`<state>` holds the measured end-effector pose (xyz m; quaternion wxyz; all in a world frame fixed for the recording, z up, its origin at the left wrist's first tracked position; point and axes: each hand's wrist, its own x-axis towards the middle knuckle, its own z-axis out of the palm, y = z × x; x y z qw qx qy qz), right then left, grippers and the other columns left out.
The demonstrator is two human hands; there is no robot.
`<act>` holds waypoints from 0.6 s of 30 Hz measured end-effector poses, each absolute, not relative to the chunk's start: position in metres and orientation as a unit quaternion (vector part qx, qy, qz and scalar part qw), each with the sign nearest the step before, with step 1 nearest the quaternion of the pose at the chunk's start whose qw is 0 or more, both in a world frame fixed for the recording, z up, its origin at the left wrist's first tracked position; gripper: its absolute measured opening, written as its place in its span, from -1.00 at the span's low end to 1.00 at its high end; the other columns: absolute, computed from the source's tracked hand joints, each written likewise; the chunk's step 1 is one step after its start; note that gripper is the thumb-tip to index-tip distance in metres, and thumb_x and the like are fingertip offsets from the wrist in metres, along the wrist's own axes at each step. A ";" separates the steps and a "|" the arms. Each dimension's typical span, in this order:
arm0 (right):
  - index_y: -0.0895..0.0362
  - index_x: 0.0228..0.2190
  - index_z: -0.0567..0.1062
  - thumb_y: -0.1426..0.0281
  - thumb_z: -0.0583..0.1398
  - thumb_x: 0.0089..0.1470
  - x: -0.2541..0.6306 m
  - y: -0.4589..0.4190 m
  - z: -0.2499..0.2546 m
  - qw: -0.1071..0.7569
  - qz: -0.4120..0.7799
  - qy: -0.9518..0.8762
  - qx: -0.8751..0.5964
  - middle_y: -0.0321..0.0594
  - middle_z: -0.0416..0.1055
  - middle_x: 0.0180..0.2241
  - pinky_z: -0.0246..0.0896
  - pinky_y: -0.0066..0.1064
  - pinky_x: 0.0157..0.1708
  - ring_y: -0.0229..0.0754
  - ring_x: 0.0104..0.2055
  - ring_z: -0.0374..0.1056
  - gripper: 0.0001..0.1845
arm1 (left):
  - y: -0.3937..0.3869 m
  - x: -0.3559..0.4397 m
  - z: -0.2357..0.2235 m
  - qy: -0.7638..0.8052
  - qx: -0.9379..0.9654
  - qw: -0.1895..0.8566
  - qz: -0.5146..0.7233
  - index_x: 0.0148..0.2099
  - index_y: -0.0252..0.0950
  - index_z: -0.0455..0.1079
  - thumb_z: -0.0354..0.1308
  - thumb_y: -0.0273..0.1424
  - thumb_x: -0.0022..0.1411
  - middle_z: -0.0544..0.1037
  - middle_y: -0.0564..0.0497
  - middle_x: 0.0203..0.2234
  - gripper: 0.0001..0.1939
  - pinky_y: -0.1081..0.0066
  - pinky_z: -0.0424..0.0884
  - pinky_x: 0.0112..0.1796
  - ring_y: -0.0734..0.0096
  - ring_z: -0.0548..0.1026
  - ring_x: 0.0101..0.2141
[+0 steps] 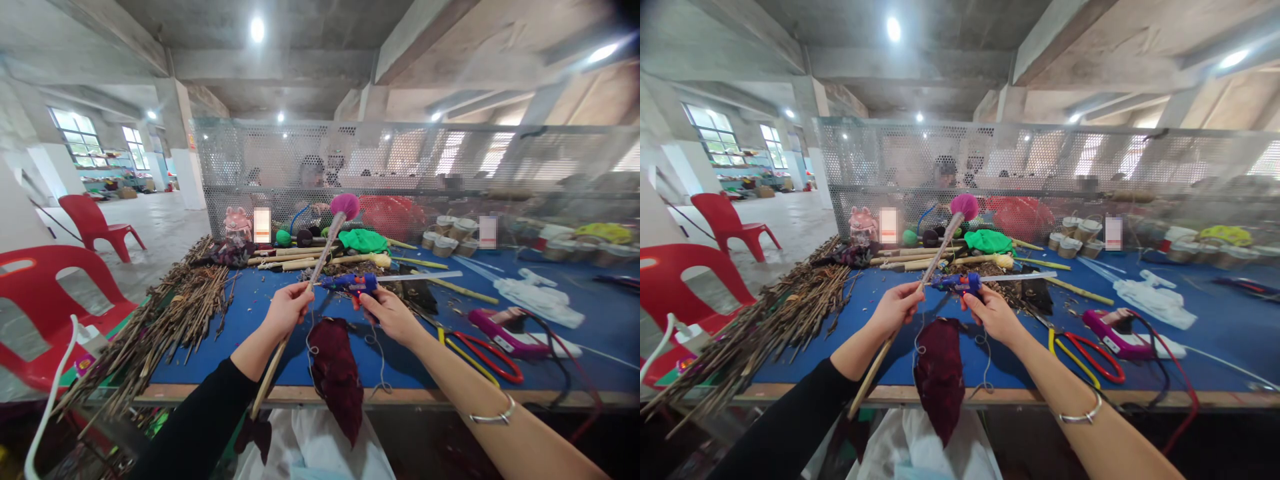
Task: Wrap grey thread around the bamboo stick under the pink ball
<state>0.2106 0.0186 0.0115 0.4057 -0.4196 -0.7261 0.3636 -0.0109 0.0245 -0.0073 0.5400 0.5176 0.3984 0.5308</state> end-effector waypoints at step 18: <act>0.15 -0.50 0.31 0.00 0.07 0.03 0.212 0.019 0.008 0.421 0.354 -0.719 -0.425 -0.32 0.23 -0.61 0.04 -0.47 -0.62 -0.36 -0.64 0.09 -0.56 | 0.025 -0.011 -0.009 0.398 0.526 0.538 0.524 -0.12 -0.39 0.43 0.23 -0.30 -0.04 0.33 0.13 -0.59 -0.59 0.62 0.05 -0.74 0.69 0.16 -0.69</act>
